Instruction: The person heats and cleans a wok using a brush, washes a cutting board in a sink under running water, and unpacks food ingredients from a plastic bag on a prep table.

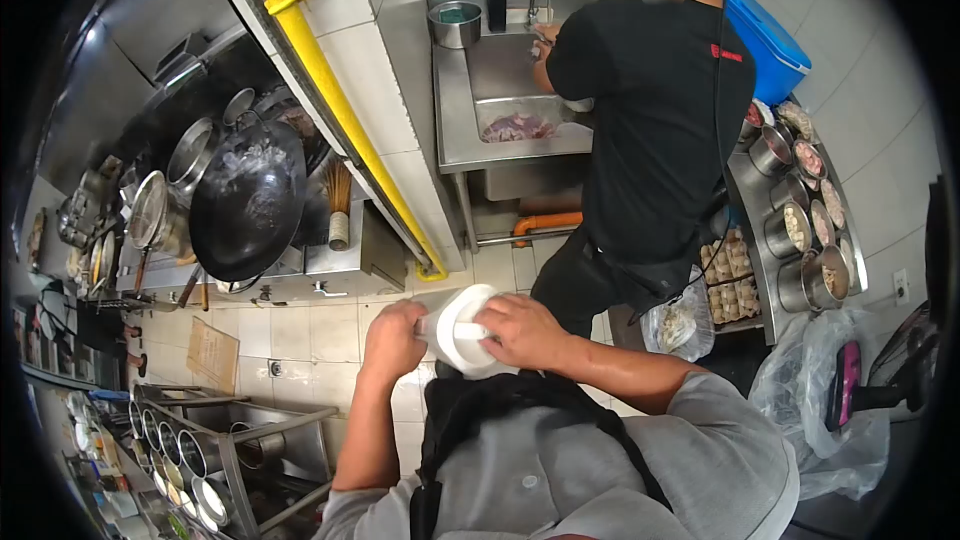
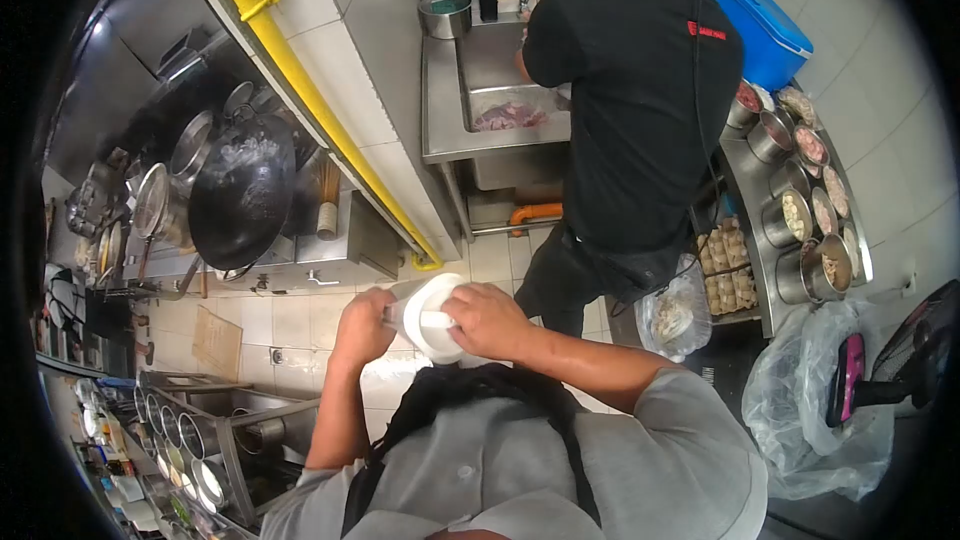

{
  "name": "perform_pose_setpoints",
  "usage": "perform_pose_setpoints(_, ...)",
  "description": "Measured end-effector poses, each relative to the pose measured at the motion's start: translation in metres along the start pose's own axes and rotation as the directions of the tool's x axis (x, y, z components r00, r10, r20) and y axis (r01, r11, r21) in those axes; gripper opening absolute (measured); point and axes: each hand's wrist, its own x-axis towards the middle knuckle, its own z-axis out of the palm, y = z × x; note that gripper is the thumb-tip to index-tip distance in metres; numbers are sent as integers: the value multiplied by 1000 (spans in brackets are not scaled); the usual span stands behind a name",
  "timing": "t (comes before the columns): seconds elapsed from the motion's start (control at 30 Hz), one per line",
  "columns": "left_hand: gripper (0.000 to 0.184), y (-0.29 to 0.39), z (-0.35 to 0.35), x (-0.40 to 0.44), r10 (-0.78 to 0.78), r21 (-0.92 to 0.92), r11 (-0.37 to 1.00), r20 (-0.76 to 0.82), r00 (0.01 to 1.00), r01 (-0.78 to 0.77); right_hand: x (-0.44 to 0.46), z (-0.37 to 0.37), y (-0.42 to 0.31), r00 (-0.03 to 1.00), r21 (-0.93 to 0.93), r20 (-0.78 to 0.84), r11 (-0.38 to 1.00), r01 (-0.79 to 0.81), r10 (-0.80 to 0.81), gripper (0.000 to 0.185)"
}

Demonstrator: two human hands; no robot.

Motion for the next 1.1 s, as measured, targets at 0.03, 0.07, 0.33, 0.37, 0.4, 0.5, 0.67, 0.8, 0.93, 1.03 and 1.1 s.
perform_pose_setpoints(0.03, 24, -6, 3, 11, 27, 34, 999, 21, 999, -28, 5, 1, 2, 998, -15, -43, 999, -39, 39, 26)
perform_pose_setpoints(0.07, 26, -7, 3, 22, 26, 12, 1000, 27, 999, -26, 9, 1, 5, 997, -53, -47, 996, -68, 65, 27)
perform_pose_setpoints(0.33, 23, -82, 0, 99, 153, -175, 979, 308, 939, -103, 59, 33, 4, 954, -182, -141, 940, -288, 265, 26)
perform_pose_setpoints(0.37, 23, -92, 2, 109, 176, -189, 975, 313, 933, -120, 64, 36, 4, 945, -174, -148, 933, -315, 292, 26)
perform_pose_setpoints(0.4, 24, -103, 6, 118, 239, -234, 958, 344, 908, -163, 68, 41, 3, 934, -160, -154, 925, -345, 322, 26)
perform_pose_setpoints(0.5, 27, -116, 13, 142, 359, -330, 917, 432, 827, -226, 69, 52, 2, 870, -148, -172, 861, -487, 462, 27)
perform_pose_setpoints(0.67, 25, -99, 17, 166, 502, -381, 860, 506, 702, -340, 69, 32, -29, 770, -230, -304, 741, -630, 561, 59)
perform_pose_setpoints(0.8, 19, -80, 27, 164, 650, -428, 759, 451, 612, -491, 47, 30, -30, 700, -28, -198, 710, -704, 686, 89)
perform_pose_setpoints(0.93, 24, -61, 37, 144, 636, -427, 770, 469, 613, -473, 20, 28, -43, 663, 109, -115, 673, -732, 740, 87)
perform_pose_setpoints(1.03, 37, -49, 43, 126, 620, -514, 755, 361, 696, -406, -2, 33, -47, 603, 185, -160, 624, -759, 781, 85)
perform_pose_setpoints(1.1, 46, -45, 42, 120, 590, -602, 716, 251, 768, -353, -29, 43, -37, 565, 206, -196, 597, -775, 801, 85)
